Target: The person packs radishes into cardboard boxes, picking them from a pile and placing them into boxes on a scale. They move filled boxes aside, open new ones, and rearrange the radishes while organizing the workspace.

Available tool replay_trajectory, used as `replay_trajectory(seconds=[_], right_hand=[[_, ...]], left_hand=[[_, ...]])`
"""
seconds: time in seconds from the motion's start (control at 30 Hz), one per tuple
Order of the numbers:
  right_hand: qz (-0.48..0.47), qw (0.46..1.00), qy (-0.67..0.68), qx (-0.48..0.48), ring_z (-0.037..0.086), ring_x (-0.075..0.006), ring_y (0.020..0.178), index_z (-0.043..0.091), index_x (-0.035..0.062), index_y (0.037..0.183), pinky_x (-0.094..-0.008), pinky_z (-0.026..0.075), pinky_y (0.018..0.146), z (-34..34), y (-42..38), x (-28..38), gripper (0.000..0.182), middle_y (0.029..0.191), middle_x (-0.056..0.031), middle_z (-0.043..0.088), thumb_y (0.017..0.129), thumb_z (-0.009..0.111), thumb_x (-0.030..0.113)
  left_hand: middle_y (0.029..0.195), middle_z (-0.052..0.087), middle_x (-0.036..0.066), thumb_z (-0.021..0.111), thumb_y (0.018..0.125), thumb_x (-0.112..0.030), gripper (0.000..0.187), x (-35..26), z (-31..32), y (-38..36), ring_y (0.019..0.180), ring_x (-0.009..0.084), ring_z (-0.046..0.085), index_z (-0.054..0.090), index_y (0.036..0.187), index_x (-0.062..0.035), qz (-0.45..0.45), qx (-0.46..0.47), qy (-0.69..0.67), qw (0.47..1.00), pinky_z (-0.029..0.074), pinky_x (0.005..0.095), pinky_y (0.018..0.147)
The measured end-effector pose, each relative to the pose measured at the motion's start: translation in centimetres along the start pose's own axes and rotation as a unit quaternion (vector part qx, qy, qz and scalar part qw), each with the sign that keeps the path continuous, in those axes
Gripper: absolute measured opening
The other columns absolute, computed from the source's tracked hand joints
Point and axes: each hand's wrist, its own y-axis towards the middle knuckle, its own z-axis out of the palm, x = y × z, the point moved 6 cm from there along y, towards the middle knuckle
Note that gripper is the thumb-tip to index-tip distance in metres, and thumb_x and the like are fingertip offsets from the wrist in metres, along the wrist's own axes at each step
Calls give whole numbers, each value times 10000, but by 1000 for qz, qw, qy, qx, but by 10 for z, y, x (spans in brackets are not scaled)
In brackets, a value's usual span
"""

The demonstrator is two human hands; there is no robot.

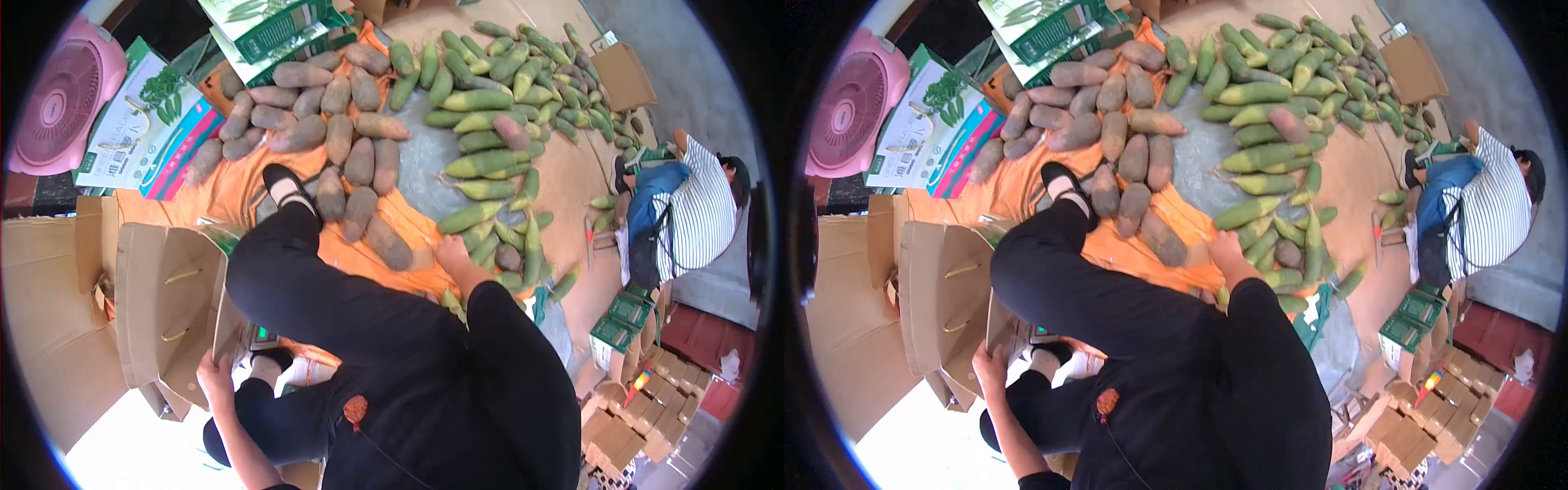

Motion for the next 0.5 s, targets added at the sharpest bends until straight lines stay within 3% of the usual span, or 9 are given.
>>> replay_trajectory(seconds=[0.07,0.17,0.27,0.4,0.5], right_hand=[[21,1000,-8,11,486,-179,1096,609,169,1114,-417,386,856,6,3,-2,275,1101,1,577,887,456,191],[18,997,-67,17,480,-167,1084,616,176,1108,-416,372,837,16,9,-5,278,1096,23,576,882,455,202],[2,998,-57,14,486,-164,1065,627,184,1079,-408,371,813,13,9,-4,262,1093,34,570,869,472,197],[-11,999,-44,10,494,-167,1051,612,184,1059,-400,380,798,-10,-4,-13,239,1084,32,562,855,487,182],[9,998,-19,-66,502,-176,1041,577,179,1056,-386,392,801,-25,-9,-22,233,1058,12,562,837,501,159]], left_hand=[[834,644,219,589,749,-38,250,0,1,3,805,362,631,627,991,12,-25,32,60,997,476,389,736],[796,627,226,587,739,-25,225,9,7,4,771,363,622,619,956,30,50,-17,-17,998,470,392,716],[795,625,226,587,740,-25,224,9,3,4,770,363,619,620,955,28,0,4,6,1000,468,395,716],[797,627,224,591,745,-28,228,2,2,4,777,367,619,623,966,18,14,0,3,1000,469,391,722],[791,627,222,594,750,-33,229,5,3,3,777,365,620,625,972,12,43,-15,-2,999,469,389,722]])
